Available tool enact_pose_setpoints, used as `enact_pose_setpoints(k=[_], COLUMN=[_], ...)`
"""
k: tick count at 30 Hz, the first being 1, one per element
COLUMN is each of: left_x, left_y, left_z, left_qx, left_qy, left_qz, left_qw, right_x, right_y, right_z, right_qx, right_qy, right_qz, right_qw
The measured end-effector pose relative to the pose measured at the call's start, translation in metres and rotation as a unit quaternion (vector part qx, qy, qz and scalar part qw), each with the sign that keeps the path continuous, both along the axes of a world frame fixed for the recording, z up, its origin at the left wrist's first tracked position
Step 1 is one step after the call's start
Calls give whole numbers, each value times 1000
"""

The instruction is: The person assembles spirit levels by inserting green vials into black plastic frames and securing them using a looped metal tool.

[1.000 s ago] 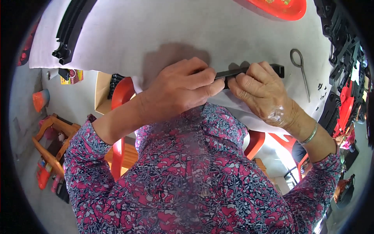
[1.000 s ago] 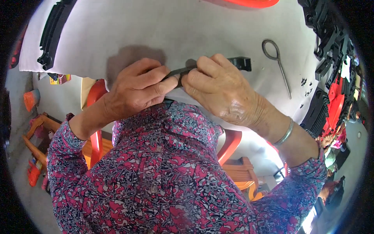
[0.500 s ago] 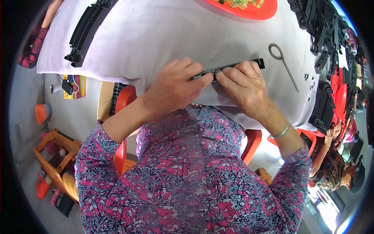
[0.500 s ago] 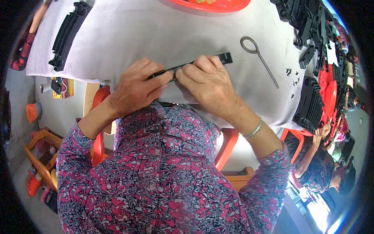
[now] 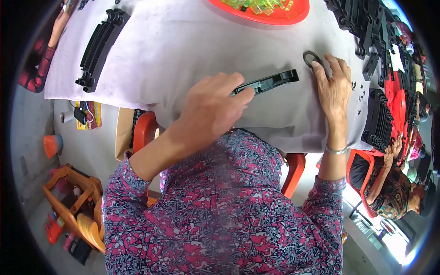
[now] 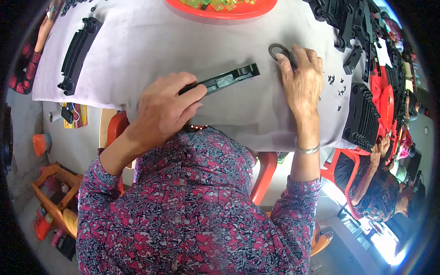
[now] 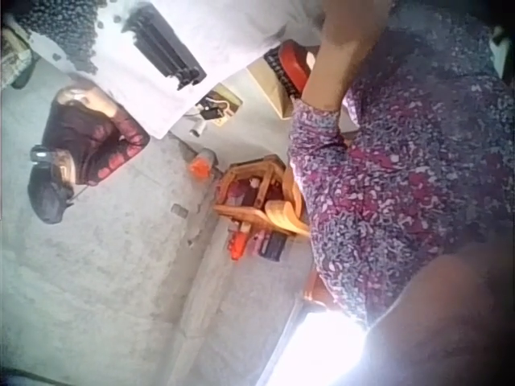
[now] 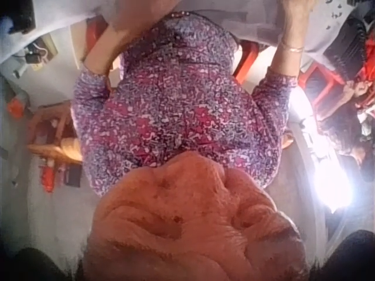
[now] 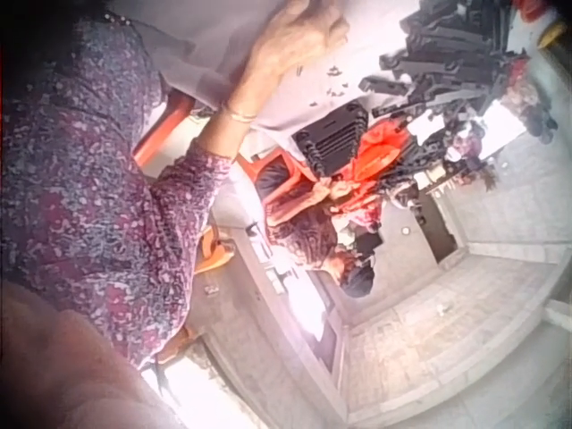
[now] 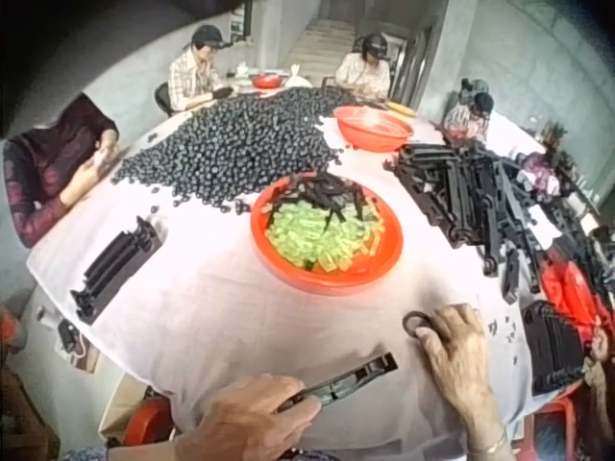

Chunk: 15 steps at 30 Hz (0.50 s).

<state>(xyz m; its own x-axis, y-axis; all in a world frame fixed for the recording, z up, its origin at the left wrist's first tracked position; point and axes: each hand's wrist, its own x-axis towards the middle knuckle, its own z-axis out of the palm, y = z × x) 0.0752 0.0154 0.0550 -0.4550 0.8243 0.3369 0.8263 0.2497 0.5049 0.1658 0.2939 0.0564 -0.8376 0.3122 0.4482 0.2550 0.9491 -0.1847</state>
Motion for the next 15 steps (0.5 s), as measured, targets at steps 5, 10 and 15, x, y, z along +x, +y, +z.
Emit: enact_pose_setpoints(k=[5, 10, 15], left_x=[7, 9, -4], left_y=[9, 8, 1], left_z=[-4, -3, 3], left_qx=[-26, -27, -33], left_qy=[13, 8, 29], left_qz=[22, 26, -2], left_qw=[999, 999, 999], right_x=[-3, -11, -21], right_y=[13, 13, 20], right_z=[-18, -20, -13], right_qx=[-21, -100, -166], right_qy=[-56, -23, -95], right_qz=[-75, -74, -119], right_qw=[995, 992, 974])
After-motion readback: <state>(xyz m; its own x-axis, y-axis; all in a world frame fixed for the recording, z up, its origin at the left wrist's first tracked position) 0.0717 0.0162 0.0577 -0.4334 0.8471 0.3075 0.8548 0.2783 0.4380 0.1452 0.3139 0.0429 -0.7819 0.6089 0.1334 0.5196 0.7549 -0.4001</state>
